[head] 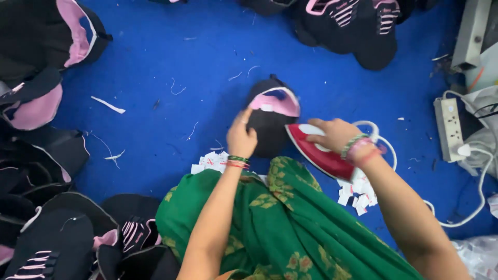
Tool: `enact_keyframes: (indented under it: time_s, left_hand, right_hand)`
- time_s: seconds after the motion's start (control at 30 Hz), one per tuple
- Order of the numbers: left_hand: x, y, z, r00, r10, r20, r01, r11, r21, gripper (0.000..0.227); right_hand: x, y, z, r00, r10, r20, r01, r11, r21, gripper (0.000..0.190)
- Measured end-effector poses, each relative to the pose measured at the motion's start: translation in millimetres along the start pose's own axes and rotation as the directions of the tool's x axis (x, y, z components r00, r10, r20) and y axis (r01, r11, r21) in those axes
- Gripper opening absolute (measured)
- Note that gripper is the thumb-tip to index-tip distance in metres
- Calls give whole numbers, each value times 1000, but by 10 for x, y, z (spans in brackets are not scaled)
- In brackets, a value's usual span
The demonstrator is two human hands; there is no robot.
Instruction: Ironing brand labels onto black and pink shoe uppers on a workshop floor.
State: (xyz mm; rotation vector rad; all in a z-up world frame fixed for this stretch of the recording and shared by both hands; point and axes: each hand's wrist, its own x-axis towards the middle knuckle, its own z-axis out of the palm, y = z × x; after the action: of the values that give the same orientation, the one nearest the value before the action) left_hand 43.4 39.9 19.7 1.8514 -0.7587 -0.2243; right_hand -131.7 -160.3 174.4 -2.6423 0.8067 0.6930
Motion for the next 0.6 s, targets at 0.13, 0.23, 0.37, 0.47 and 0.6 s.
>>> enact_keyframes:
  time_s: [0.13, 0.23, 0.37, 0.47, 0.6]
  left_hand:
    - [414, 610, -886, 997, -75, -28, 79, 963, 259, 47]
    - [911, 784, -998, 961, -127, 244, 23, 921, 389, 38]
    - [1855, 1895, -595, 905, 150, 397, -349, 797, 494, 27]
    - [2012, 3088, -449, 869, 448, -209, -483, 860, -166, 42]
    - [1566, 2911, -72, 804, 574, -154, -594, 766, -246, 36]
  right_hand:
    - [-97, 843, 127, 983, 96, -153, -51, 961, 272, 68]
    - [-126, 889, -29, 926, 376, -42, -317, 831, 458, 64]
    - [315, 1071, 159, 910, 405, -88, -257, 717, 648, 63]
    - [732, 1169, 426, 899, 274, -341, 119, 597, 793, 59]
    - [1064, 1067, 575, 875, 450, -176, 180, 33, 983, 42]
